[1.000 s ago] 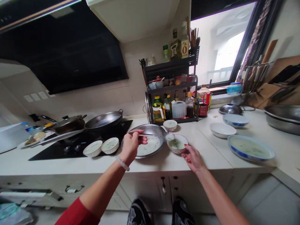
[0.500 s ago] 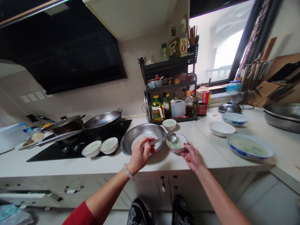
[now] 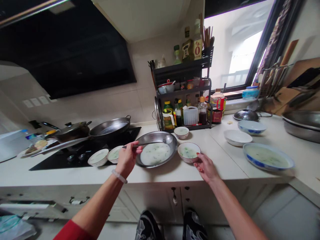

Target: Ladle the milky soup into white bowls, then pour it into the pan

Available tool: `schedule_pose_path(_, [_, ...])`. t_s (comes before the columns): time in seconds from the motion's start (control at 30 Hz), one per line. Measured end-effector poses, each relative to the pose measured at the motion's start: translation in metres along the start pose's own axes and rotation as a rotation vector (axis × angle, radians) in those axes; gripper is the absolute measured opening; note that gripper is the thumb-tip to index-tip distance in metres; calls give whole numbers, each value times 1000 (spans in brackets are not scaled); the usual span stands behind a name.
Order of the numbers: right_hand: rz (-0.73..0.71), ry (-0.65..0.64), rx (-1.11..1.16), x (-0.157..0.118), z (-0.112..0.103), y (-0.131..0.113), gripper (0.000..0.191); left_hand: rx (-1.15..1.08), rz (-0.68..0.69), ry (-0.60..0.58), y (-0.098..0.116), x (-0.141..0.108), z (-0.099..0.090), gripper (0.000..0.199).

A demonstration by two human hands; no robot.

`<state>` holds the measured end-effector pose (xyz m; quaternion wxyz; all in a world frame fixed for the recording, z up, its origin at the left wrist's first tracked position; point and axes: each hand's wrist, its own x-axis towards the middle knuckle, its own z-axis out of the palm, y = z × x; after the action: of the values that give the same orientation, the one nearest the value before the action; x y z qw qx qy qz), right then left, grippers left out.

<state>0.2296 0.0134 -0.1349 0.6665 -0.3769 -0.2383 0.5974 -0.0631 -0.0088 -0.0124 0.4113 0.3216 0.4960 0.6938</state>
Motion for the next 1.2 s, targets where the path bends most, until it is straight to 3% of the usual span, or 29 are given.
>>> schedule_pose_path(0.2, [-6, 2, -2, 1, 0, 2, 38, 415, 253, -73, -11, 25, -39, 23])
schedule_pose_path(0.3, [-15, -2, -4, 3, -1, 3, 38, 640, 369, -103, -17, 26, -45, 22])
schedule_pose_path(0.4, [-15, -5, -4, 3, -2, 3, 38, 722, 413, -147, -23, 22, -40, 18])
schedule_pose_path(0.5, [-10, 3, 2, 3, -2, 3, 39, 656, 349, -146, -28, 20, -33, 17])
schedule_pose_path(0.63, [-9, -3, -3, 3, -1, 3, 39, 419, 192, -30, -33, 27, -30, 18])
schedule_pose_path(0.77, [-7, -5, 2, 2, -1, 2, 37, 249, 121, 55, -31, 31, -31, 20])
schedule_pose_path(1.0, [-7, -4, 9, 3, -1, 2, 38, 163, 6, 84, -15, 20, -23, 17])
schedule_pose_path(1.2, [-6, 5, 9, 1, 1, 1, 39, 157, 6, 83, -9, 16, -19, 17])
